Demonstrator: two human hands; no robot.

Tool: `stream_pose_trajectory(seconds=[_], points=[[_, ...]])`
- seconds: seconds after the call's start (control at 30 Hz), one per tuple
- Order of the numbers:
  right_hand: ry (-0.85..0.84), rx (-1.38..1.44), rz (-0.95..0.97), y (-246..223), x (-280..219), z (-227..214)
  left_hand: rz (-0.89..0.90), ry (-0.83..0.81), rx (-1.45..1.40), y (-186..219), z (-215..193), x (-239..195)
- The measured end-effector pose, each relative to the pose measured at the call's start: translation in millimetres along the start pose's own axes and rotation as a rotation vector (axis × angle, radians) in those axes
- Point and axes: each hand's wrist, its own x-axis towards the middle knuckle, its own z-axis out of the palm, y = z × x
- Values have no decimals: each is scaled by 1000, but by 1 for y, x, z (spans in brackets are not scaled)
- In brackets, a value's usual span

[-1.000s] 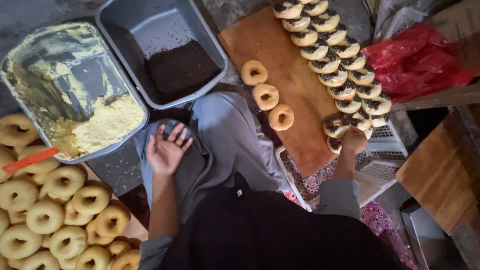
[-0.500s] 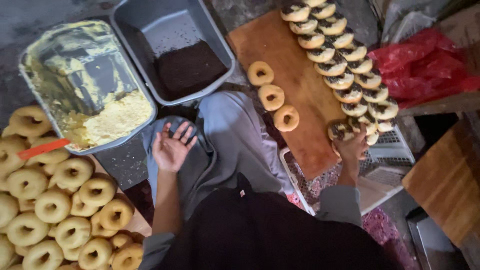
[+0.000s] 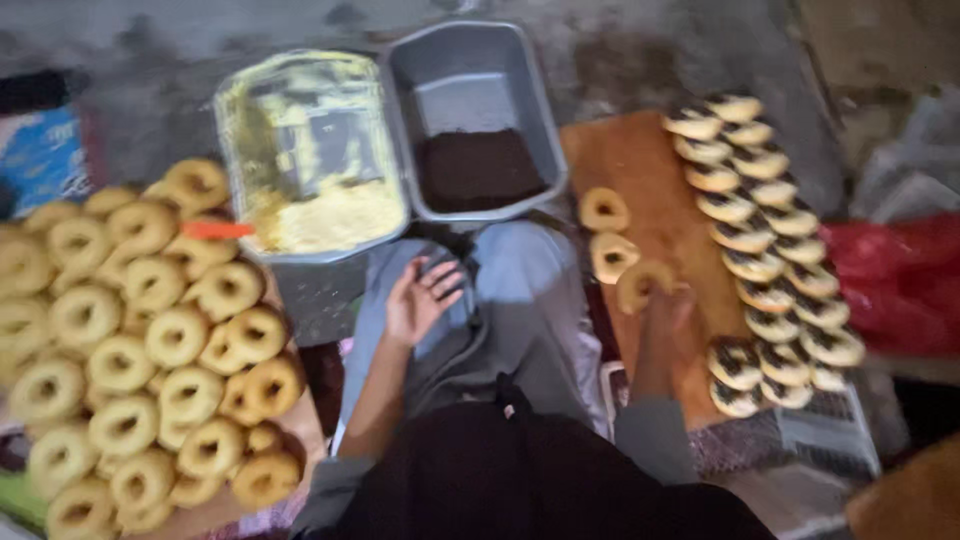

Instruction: The person fills plain donuts with a yellow cream and then coats them with dark crumbs. They pick up a donut, spread cream inside, dip it into crumbs, and place it on a wooden board.

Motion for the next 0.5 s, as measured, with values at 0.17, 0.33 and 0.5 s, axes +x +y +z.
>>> stream_pose_trajectory(seconds=[0.17, 0.33, 0.5], points=[[-559, 657, 258, -52, -10, 57, 53, 14, 16, -14, -2, -5], [-627, 547, -82, -97, -92, 93, 3, 133, 93, -10, 32, -24], [-1157, -148, -590, -143, -215, 141, 132, 64, -96, -11, 59, -47]])
